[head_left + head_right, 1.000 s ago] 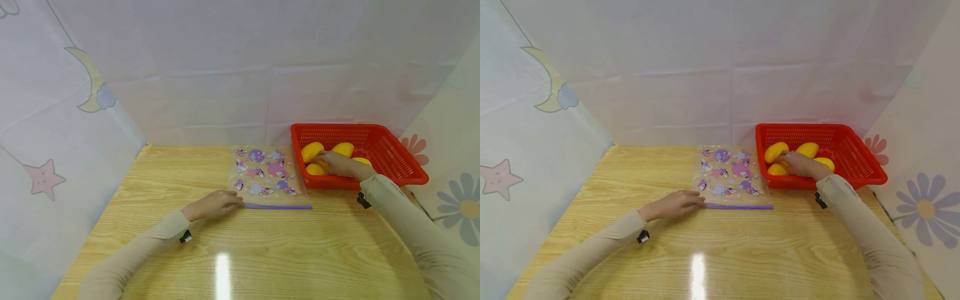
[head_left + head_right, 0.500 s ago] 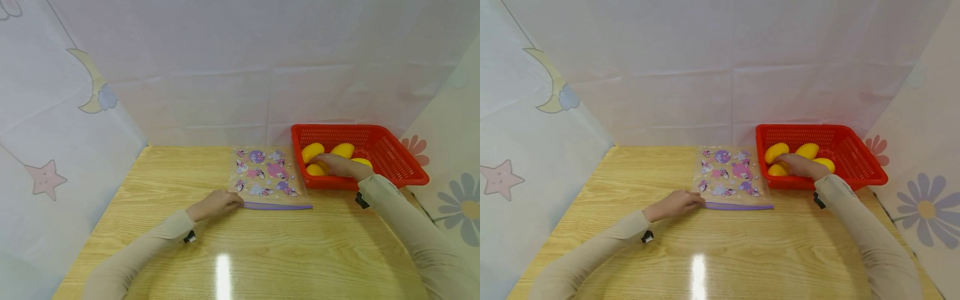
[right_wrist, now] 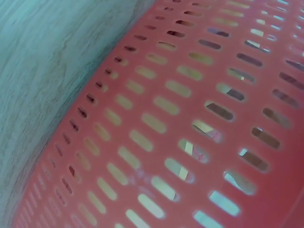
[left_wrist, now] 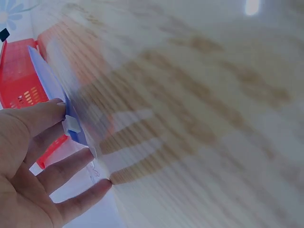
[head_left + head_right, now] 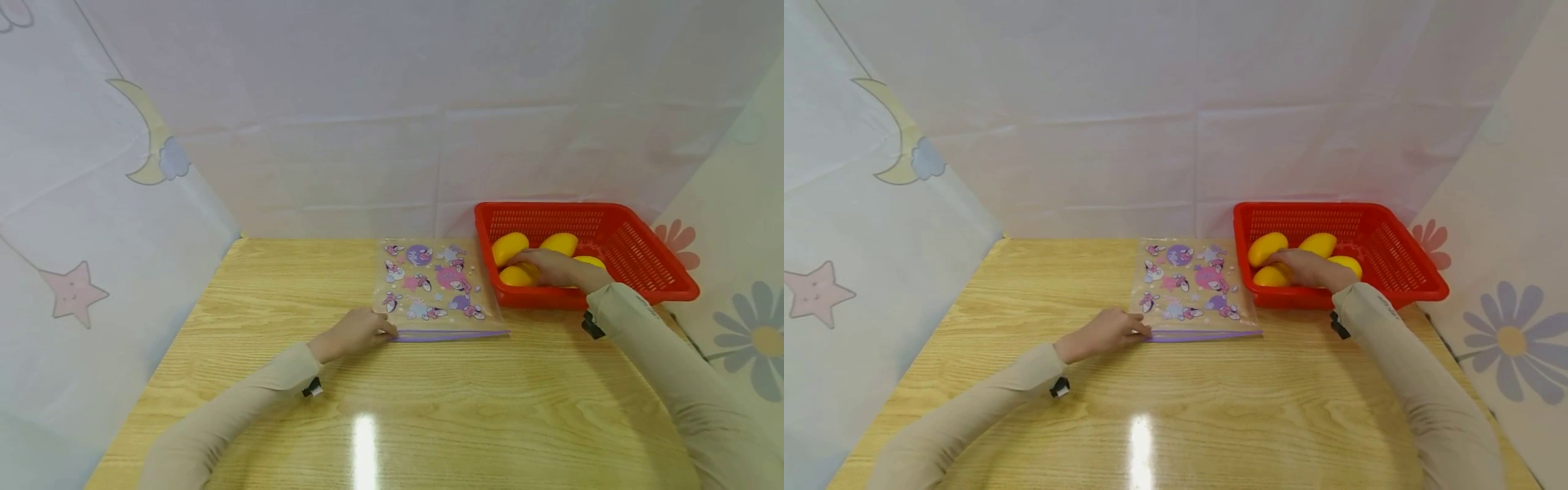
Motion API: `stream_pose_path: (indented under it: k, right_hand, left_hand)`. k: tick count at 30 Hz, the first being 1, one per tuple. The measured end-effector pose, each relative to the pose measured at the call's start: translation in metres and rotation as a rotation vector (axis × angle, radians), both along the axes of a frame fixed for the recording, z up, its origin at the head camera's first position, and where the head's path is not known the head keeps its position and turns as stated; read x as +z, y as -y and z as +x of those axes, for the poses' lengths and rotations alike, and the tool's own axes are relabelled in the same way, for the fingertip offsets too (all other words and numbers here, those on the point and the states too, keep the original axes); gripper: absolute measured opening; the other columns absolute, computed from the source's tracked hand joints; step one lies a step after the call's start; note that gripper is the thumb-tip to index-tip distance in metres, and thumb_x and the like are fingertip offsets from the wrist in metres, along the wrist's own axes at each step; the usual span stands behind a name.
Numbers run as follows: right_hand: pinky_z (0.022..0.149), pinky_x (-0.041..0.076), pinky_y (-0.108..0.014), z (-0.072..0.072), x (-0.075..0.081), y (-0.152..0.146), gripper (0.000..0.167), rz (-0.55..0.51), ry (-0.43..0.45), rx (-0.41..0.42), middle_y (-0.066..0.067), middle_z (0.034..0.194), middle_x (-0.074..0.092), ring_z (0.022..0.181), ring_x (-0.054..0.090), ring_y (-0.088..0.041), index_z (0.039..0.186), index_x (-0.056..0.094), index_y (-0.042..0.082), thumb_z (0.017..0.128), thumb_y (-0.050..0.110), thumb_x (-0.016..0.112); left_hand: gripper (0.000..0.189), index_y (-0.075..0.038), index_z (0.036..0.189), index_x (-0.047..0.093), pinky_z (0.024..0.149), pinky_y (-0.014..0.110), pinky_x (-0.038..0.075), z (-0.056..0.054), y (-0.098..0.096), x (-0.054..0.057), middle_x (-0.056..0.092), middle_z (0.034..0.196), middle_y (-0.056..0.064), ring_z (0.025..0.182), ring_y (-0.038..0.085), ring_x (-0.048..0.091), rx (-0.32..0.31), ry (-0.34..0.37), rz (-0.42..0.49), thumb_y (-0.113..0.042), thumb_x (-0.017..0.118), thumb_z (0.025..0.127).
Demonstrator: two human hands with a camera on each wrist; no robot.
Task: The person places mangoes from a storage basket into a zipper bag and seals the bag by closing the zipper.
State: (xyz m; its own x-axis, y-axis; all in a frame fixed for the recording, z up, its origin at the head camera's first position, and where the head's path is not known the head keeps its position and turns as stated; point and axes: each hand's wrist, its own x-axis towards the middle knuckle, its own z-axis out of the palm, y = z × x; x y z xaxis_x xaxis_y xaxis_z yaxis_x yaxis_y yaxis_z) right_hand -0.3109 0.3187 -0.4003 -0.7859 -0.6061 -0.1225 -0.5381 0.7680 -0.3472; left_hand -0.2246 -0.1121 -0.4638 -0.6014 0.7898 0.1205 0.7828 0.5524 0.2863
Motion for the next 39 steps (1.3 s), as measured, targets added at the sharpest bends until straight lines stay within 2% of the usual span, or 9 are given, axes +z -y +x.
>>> stream_pose_path:
  k: [1, 4, 8, 10, 15, 19, 26, 31, 39]
  right_hand:
    - [0.106, 0.033, -0.063, 0.0, 0.0, -0.001, 0.057, 0.0, -0.002, 0.001, -0.017, 0.129, 0.061, 0.12, 0.052, -0.04, 0.135, 0.057, 0.001, 0.081, -0.002, 0.077]
    - [0.106, 0.033, -0.062, 0.002, -0.001, -0.002, 0.055, -0.004, 0.016, -0.015, -0.017, 0.132, 0.059, 0.12, 0.052, -0.038, 0.137, 0.056, 0.002, 0.084, -0.006, 0.072]
    - [0.103, 0.038, -0.06, 0.005, -0.001, -0.005, 0.054, 0.004, 0.016, -0.015, -0.018, 0.133, 0.058, 0.115, 0.054, -0.034, 0.139, 0.055, 0.002, 0.087, -0.011, 0.065]
    - [0.101, 0.04, -0.059, 0.005, -0.001, -0.005, 0.055, 0.006, 0.005, -0.018, -0.018, 0.132, 0.059, 0.11, 0.056, -0.033, 0.139, 0.055, 0.003, 0.087, -0.011, 0.065]
    - [0.102, 0.039, -0.06, 0.007, -0.001, -0.006, 0.053, -0.02, 0.009, -0.037, -0.017, 0.131, 0.059, 0.112, 0.054, -0.034, 0.138, 0.056, 0.003, 0.087, -0.009, 0.067]
    - [0.104, 0.036, -0.06, 0.008, 0.001, -0.009, 0.052, -0.023, -0.007, -0.035, -0.019, 0.133, 0.058, 0.12, 0.052, -0.039, 0.137, 0.056, 0.003, 0.088, 0.002, 0.072]
    - [0.103, 0.037, -0.061, 0.007, 0.0, -0.014, 0.056, -0.019, -0.105, 0.0, -0.024, 0.134, 0.057, 0.123, 0.05, -0.045, 0.134, 0.058, 0.0, 0.084, 0.012, 0.08]
    - [0.101, 0.038, -0.062, 0.008, 0.002, -0.015, 0.057, 0.014, -0.144, 0.003, -0.025, 0.133, 0.056, 0.123, 0.049, -0.047, 0.133, 0.059, 0.0, 0.084, 0.021, 0.081]
    - [0.099, 0.041, -0.06, 0.013, 0.01, -0.013, 0.058, 0.03, -0.171, -0.039, -0.024, 0.126, 0.059, 0.114, 0.054, -0.042, 0.129, 0.061, -0.002, 0.081, 0.023, 0.083]
  left_hand:
    - [0.012, -0.013, 0.101, 0.079, 0.085, 0.033, 0.055, 0.0, 0.0, 0.0, 0.074, 0.103, 0.001, 0.096, 0.021, 0.07, -0.006, -0.011, -0.006, -0.014, 0.07, 0.093]
    - [0.012, -0.014, 0.101, 0.079, 0.085, 0.032, 0.055, 0.001, -0.001, -0.001, 0.074, 0.102, 0.001, 0.094, 0.021, 0.071, -0.03, -0.064, -0.032, -0.015, 0.07, 0.093]
    - [0.011, -0.016, 0.099, 0.079, 0.07, 0.023, 0.055, 0.003, -0.002, -0.001, 0.075, 0.094, 0.0, 0.076, 0.012, 0.068, -0.058, -0.139, -0.071, -0.017, 0.07, 0.093]
    - [0.011, -0.016, 0.099, 0.079, 0.068, 0.021, 0.054, 0.004, -0.003, -0.002, 0.074, 0.092, -0.001, 0.074, 0.01, 0.068, -0.06, -0.159, -0.082, -0.018, 0.071, 0.093]
    - [0.011, -0.016, 0.1, 0.079, 0.069, 0.022, 0.055, 0.005, -0.004, -0.005, 0.074, 0.093, -0.003, 0.077, 0.01, 0.069, -0.047, -0.161, -0.091, -0.017, 0.07, 0.093]
    - [0.012, -0.015, 0.101, 0.078, 0.073, 0.023, 0.055, 0.006, -0.004, -0.007, 0.075, 0.097, -0.002, 0.082, 0.011, 0.07, -0.043, -0.166, -0.084, -0.016, 0.071, 0.092]
    - [0.015, -0.013, 0.104, 0.078, 0.073, 0.024, 0.056, 0.009, -0.006, -0.004, 0.072, 0.11, -0.001, 0.094, 0.015, 0.069, -0.066, -0.203, -0.082, -0.015, 0.071, 0.091]
    - [0.02, -0.014, 0.112, 0.076, 0.081, 0.031, 0.056, 0.012, -0.006, -0.003, 0.07, 0.119, 0.003, 0.105, 0.018, 0.068, -0.037, -0.187, -0.105, -0.018, 0.069, 0.093]
    - [0.016, -0.016, 0.108, 0.077, 0.075, 0.029, 0.057, 0.012, -0.005, -0.004, 0.074, 0.108, -0.001, 0.093, 0.014, 0.07, 0.005, -0.182, -0.05, -0.014, 0.068, 0.094]
